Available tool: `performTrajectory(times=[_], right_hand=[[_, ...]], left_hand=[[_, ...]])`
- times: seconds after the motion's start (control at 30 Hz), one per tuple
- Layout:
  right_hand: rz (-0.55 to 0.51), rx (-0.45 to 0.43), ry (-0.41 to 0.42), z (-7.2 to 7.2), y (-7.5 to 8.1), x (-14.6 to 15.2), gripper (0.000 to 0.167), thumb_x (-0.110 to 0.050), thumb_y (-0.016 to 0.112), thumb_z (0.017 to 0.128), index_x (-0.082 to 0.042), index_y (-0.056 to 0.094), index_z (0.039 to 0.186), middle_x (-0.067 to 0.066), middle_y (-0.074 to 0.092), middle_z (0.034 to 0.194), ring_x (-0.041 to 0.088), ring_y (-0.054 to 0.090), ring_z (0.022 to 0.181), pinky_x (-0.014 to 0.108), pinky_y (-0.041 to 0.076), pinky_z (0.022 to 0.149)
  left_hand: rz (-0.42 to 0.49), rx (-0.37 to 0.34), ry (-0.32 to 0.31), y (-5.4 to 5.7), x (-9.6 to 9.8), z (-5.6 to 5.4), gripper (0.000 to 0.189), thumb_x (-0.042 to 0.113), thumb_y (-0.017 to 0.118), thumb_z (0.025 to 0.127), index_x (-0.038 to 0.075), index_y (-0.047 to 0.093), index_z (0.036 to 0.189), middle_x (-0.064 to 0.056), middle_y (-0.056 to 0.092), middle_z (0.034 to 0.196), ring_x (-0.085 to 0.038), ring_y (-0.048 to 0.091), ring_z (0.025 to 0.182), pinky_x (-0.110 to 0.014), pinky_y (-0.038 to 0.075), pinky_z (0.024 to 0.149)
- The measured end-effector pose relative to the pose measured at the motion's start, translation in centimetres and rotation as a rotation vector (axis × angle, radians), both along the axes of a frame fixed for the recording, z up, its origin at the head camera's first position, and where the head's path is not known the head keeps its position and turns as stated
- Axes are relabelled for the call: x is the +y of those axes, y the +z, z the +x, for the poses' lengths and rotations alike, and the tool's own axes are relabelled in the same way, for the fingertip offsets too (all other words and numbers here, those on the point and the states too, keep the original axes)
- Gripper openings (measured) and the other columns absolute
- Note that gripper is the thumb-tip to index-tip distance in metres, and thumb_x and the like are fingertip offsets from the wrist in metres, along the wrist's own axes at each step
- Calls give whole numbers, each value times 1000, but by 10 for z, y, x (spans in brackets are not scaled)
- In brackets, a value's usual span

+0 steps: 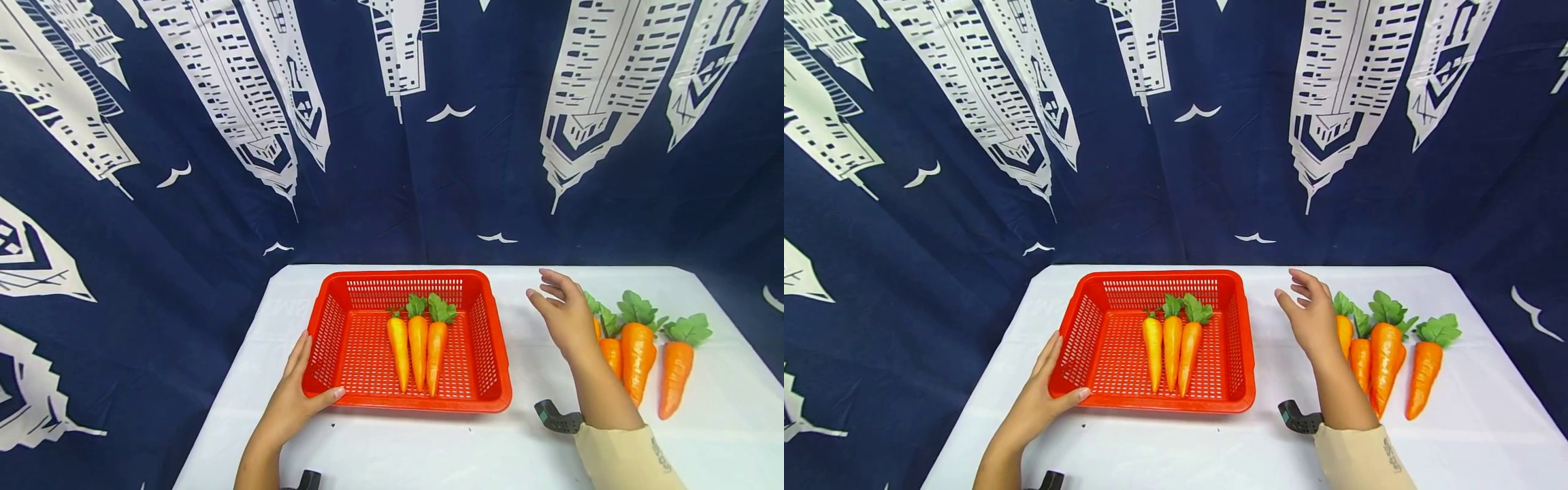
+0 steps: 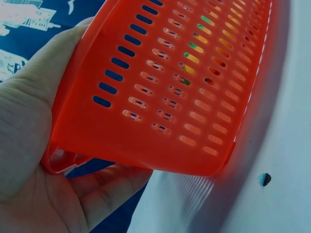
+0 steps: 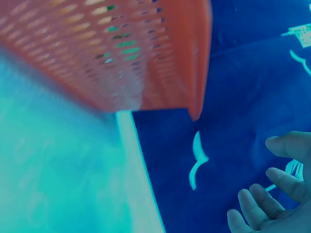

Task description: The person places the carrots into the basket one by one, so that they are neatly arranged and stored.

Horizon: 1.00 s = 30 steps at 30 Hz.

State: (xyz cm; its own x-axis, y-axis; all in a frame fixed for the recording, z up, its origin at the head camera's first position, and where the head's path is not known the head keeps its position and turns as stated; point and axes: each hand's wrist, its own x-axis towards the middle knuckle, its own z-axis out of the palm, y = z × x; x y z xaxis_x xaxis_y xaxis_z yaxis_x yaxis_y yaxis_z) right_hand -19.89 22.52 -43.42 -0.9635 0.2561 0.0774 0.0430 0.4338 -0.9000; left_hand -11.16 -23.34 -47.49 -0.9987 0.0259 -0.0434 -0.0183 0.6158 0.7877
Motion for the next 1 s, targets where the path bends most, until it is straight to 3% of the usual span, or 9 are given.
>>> performTrajectory(times=[0.2, 0.63, 1.0], right_hand=[[1, -44, -70, 2, -19, 16, 62, -33, 60, 101, -12, 39, 156, 21, 41, 156, 40, 42, 144, 56, 35, 117], [59, -127, -125, 2, -46, 57, 64, -31, 55, 103, -5, 32, 157, 27, 35, 158, 48, 33, 146, 62, 31, 118], [78, -201, -113, 6, -51, 70, 66, -33, 53, 104, -5, 30, 158, 31, 26, 161, 50, 29, 148, 63, 31, 117]], left_hand=[[0, 6, -6, -2, -1, -1, 119, 44, 86, 78, 25, 7, 164, 11, 1, 171, -34, 18, 157, -70, 26, 117], [1, -1, -8, 1, -2, 0, 118, 45, 86, 78, 26, 7, 164, 13, 0, 171, -34, 17, 157, -70, 26, 117], [-3, 7, -11, 0, -3, -2, 118, 47, 86, 78, 27, 8, 164, 9, 2, 172, -35, 19, 156, -71, 27, 116]])
